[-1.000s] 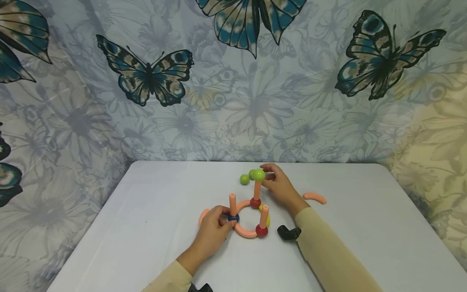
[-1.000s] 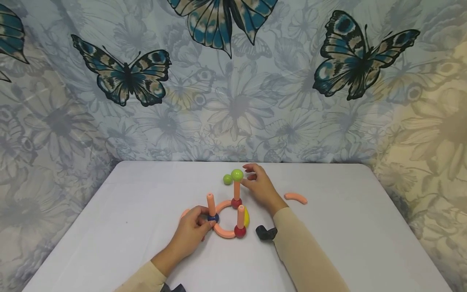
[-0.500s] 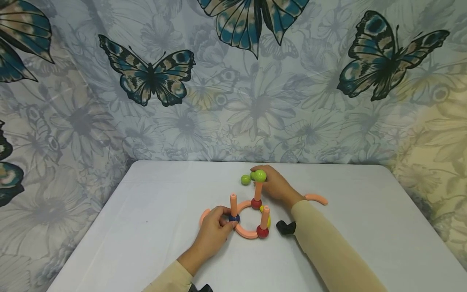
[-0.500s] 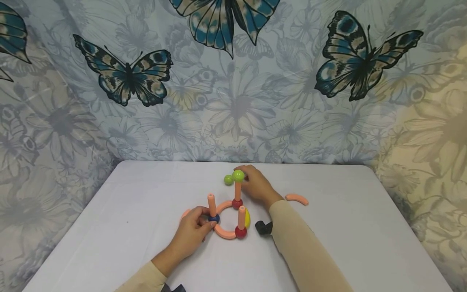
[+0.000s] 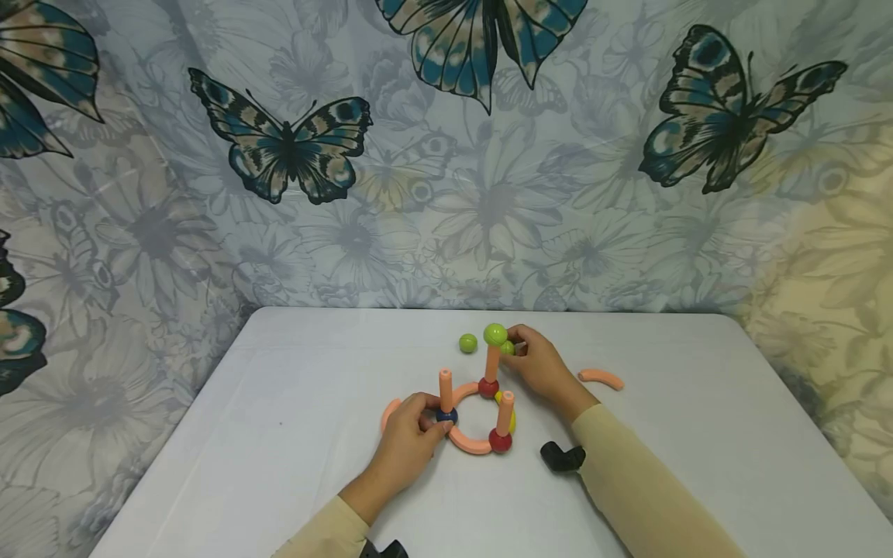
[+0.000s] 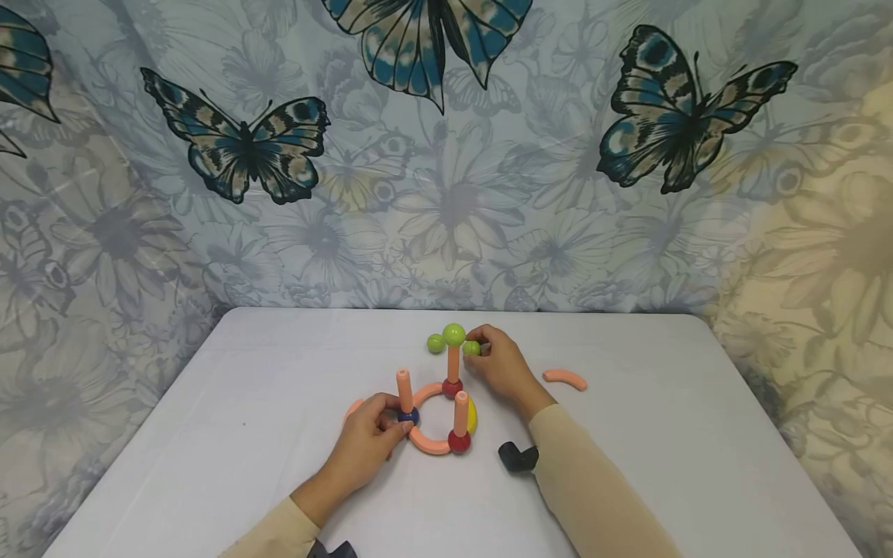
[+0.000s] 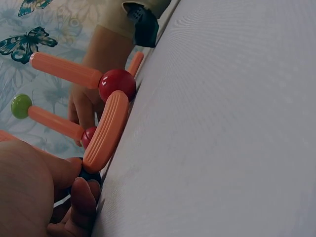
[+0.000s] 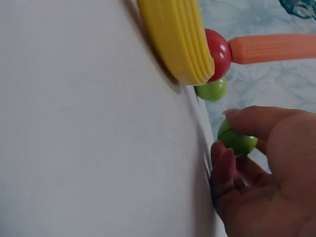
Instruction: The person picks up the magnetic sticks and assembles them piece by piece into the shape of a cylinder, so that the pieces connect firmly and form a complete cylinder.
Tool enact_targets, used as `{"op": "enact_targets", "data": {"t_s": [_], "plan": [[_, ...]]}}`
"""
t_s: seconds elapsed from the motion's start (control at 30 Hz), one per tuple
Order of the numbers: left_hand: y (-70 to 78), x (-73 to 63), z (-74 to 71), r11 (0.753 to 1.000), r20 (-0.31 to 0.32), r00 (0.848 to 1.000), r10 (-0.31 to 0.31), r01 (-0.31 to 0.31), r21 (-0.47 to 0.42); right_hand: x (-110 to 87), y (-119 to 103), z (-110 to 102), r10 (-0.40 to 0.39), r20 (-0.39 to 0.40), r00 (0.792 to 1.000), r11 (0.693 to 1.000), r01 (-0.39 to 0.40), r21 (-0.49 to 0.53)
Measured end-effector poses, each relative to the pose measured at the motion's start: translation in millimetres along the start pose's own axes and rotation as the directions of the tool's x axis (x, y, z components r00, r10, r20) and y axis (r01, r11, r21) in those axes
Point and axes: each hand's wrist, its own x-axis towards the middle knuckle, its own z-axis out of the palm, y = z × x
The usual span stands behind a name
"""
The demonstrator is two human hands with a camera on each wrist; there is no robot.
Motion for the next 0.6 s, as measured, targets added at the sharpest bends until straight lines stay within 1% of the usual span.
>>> {"op": "enact_targets", "data": {"t_s": [0.1,0.23,0.33,0.47,0.6], "plan": [[1.2,-0.2,0.4,1.0,-0.004,1.0,0.01,-0.01,-0.004,-12.7,-6.4,-8.0,-0.013,0.0,1.0,1.0,0.013,-0.008],[1.1,-0.6,0.1,1.0,-0.011,1.0,0.022,-0.022,-0.021,-26.1,-14.0,-19.6,-0.038,-0.033,0.999,0.999,0.039,0.001],[0.9,-0.7,0.6,0.999,-0.009,1.0,0.023,-0.024,-0.025,-37.0,-19.6,-29.6,-0.05,-0.064,0.997,0.996,0.054,0.074],[0.8,-1.2,0.6,0.999,-0.006,1.0,0.022,-0.022,-0.025,-51.6,-29.6,-42.8,-0.078,-0.092,0.993,0.977,0.095,0.192],[0.2,-1.4,0.3,0.999,-0.01,1.0,0.024,-0.024,-0.026,-64.3,-43.4,-56.1,-0.109,-0.136,0.985,0.963,0.138,0.233]]}}
